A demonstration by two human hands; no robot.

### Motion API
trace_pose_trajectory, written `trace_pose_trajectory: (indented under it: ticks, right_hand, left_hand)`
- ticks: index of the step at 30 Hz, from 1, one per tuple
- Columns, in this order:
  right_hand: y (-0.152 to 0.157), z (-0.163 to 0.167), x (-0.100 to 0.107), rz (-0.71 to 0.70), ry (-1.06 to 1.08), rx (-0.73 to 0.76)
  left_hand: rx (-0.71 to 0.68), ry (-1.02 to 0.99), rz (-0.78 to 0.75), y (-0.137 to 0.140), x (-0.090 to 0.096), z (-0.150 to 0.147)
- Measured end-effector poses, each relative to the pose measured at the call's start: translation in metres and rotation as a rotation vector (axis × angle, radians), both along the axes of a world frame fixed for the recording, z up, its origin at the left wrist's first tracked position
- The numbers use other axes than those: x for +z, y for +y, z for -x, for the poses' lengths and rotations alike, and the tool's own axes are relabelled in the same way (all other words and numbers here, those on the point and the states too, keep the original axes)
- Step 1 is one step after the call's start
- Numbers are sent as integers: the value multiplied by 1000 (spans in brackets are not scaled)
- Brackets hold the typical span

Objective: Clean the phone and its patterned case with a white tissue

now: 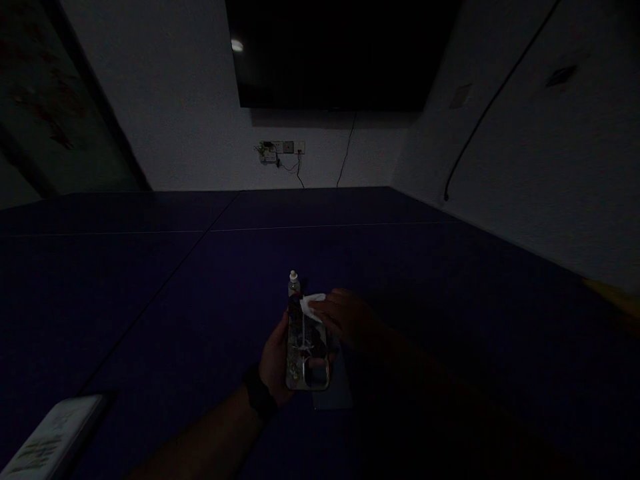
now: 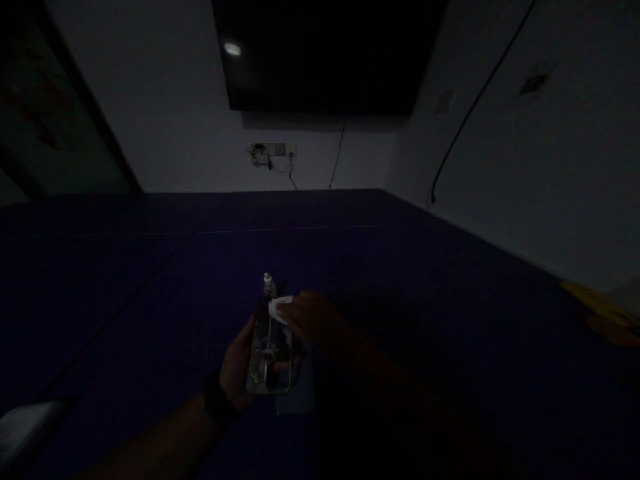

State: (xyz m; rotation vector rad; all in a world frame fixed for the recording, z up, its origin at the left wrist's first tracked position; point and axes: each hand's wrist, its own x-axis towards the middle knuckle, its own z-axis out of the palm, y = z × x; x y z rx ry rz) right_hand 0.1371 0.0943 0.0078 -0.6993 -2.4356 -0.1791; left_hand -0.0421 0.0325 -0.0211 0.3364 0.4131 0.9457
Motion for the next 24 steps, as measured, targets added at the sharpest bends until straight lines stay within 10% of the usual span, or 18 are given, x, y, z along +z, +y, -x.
trace_pose_trajectory:
  ticks: [4, 15, 24]
  right_hand:
    - [8, 0, 2, -7, 91, -98]
    - [-9, 2, -1, -73, -210, 285]
    - [7, -4, 12, 7, 5, -61]
  left_hand:
    - [-39, -19, -27, -1, -2, 0]
    - [143, -80, -42, 3, 1, 6]
    - [47, -48, -8, -1, 14, 0]
